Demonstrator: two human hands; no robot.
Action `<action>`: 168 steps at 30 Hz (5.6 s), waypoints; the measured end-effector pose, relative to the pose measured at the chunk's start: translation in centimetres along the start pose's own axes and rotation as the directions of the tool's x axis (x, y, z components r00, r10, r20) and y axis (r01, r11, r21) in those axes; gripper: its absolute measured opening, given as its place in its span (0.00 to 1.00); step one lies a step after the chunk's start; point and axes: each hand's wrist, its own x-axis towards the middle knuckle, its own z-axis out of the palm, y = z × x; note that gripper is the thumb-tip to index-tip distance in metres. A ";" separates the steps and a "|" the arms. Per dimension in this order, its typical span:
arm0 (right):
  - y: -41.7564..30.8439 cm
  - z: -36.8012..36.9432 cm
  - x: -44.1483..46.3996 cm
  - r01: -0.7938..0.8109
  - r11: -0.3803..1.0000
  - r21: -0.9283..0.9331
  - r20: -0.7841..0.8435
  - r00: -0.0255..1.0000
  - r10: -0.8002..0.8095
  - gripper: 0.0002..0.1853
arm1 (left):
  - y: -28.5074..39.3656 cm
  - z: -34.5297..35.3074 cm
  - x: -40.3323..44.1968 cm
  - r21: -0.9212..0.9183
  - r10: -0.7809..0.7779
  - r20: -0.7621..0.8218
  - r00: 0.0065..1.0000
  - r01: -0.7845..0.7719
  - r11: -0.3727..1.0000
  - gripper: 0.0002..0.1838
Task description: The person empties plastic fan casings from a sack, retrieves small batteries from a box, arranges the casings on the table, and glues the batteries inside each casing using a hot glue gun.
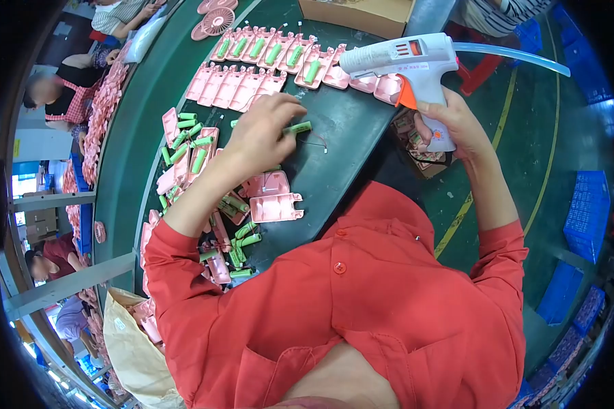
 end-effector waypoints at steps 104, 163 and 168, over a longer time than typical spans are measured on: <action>-0.2 -2.7 -3.7 -0.026 0.996 -0.089 -0.104 0.994 0.017 0.18 | 2.1 4.2 2.5 -0.612 -0.331 0.301 0.894 0.447 0.652 0.11; 0.9 -3.4 -4.5 0.040 0.999 0.021 -0.123 0.992 -0.038 0.25 | 0.5 9.6 15.5 0.402 0.219 -0.260 0.940 -0.101 0.910 0.10; 1.1 -3.5 -3.6 0.038 0.999 0.015 -0.127 0.991 -0.036 0.23 | 1.3 4.4 13.2 0.154 0.216 -0.468 0.857 -0.161 0.975 0.11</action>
